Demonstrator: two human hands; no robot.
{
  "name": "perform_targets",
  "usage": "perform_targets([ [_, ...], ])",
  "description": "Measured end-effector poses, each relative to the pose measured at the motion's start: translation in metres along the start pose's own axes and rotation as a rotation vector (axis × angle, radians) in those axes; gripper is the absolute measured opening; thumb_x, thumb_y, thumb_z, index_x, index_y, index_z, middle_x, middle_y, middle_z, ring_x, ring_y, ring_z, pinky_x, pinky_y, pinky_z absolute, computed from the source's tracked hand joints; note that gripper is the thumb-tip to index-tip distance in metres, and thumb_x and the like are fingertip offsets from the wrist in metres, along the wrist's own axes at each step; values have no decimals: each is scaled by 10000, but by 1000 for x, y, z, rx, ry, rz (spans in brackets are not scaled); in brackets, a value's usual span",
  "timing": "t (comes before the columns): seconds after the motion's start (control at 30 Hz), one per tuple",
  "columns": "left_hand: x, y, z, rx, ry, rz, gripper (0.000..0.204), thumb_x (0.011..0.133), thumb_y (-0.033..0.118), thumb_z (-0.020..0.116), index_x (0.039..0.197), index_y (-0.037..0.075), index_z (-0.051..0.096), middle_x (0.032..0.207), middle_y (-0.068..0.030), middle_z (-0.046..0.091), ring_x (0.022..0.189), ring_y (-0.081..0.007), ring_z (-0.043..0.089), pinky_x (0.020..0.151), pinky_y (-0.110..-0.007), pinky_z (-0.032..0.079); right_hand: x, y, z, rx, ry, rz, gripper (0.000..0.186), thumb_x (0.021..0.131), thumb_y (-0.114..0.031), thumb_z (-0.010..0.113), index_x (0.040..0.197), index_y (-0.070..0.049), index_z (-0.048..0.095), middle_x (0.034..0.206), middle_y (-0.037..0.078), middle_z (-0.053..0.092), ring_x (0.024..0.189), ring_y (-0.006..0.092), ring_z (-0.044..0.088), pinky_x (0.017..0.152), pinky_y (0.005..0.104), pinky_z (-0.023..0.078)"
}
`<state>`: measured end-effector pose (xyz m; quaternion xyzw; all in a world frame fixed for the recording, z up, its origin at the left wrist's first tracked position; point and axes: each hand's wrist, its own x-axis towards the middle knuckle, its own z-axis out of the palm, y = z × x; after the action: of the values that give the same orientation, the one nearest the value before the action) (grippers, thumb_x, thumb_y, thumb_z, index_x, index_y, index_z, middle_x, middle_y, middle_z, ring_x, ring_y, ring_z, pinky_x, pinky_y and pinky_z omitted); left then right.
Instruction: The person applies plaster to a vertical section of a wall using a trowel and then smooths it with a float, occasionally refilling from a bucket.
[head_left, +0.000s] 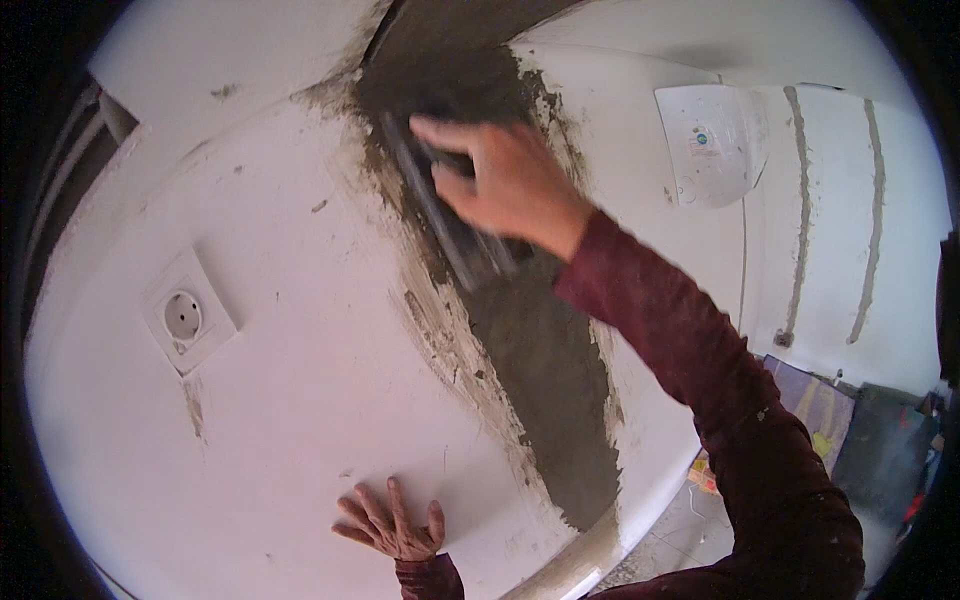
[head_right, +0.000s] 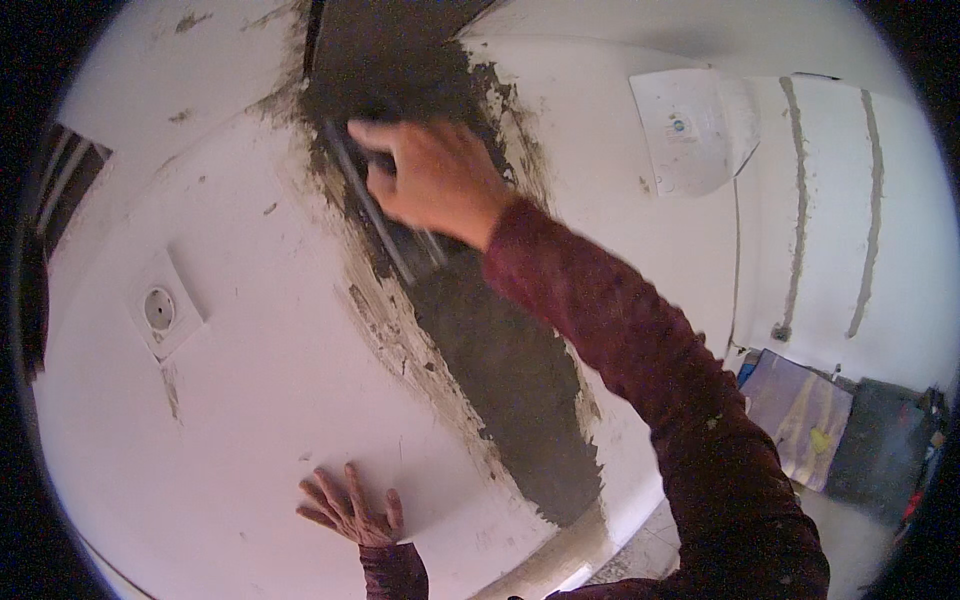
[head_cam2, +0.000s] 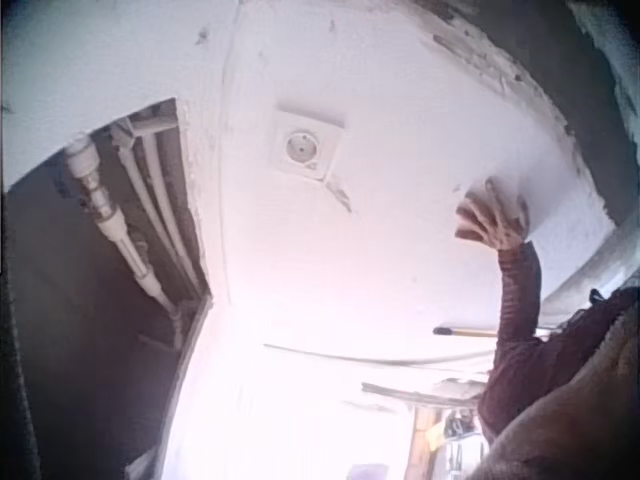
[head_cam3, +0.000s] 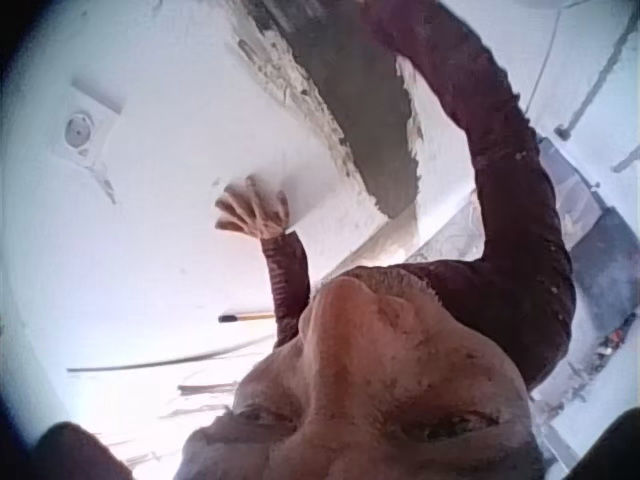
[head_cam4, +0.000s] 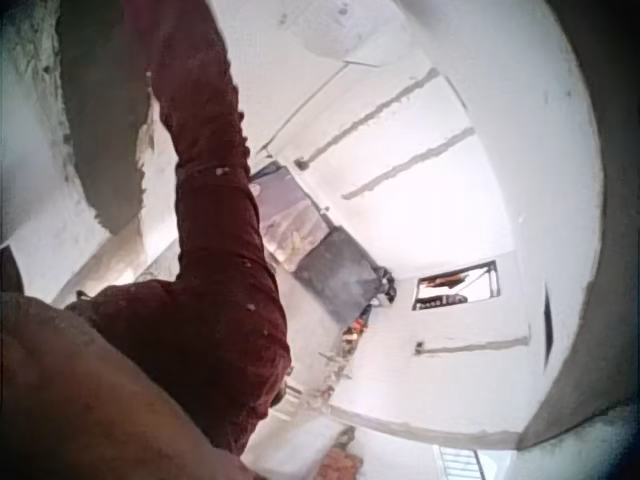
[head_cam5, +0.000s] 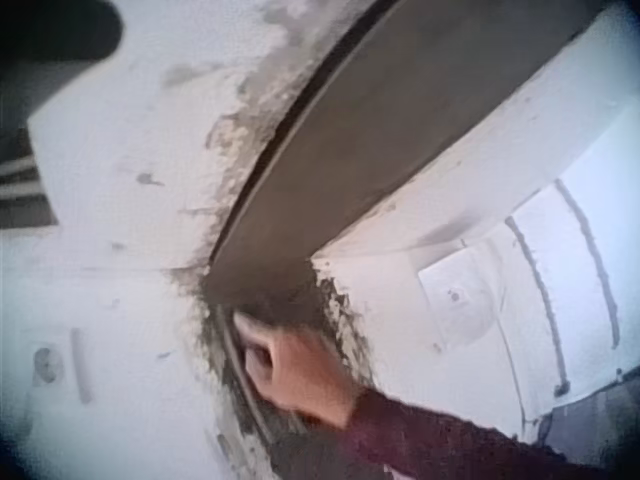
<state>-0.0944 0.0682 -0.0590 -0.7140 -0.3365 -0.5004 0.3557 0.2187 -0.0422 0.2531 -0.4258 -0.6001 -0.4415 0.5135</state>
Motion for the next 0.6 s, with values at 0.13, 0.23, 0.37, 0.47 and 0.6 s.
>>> perform_targets([
  [0.13, -7, -3, 1, 30, -37, -4, 680, 932, 627, 411, 1446, 192, 510, 1583, -188, 307, 1496, -429, 155, 1152, -677, -37, -23, -7, 1, -69, -157, 40, 444, 864, -176, 610, 1292, -57, 622, 1077, 230, 682, 906, 371, 691, 857, 419, 544],
  [0.23, -3, 3, 2, 9, -20, -18, 669, 929, 620, 419, 1441, 202, 517, 1584, -178, 310, 1497, -426, 157, 1150, -680, -38, -10, -4, -14, -104, -262, 88, 451, 882, -179, 614, 1311, -40, 605, 1178, 236, 658, 1032, 365, 674, 932, 390, 521],
  [0.37, -3, 1, 2, 18, -30, -16, 659, 924, 615, 427, 1432, 209, 529, 1584, -173, 313, 1496, -427, 159, 1150, -680, -42, 28, -10, -16, -101, -299, 133, 465, 901, -199, 602, 1349, -78, 585, 1248, 207, 638, 1119, 356, 645, 994, 392, 491],
  [0.47, -4, 0, 1, 8, -30, -14, 661, 917, 619, 436, 1426, 210, 538, 1584, -172, 315, 1493, -435, 161, 1151, -676, -44, -37, -1, -12, -44, -292, 15, 499, 910, -227, 595, 1392, -102, 550, 1286, 178, 629, 1162, 334, 630, 1019, 387, 472],
  [0.6, -3, 4, 3, -47, -11, -29, 622, 918, 605, 441, 1359, 200, 611, 1558, -165, 366, 1492, -438, 164, 1159, -662, -59, 16, 23, -15, -115, -200, -28, 485, 905, -233, 606, 1380, -140, 572, 1269, 176, 643, 1168, 295, 637, 1016, 368, 480],
])
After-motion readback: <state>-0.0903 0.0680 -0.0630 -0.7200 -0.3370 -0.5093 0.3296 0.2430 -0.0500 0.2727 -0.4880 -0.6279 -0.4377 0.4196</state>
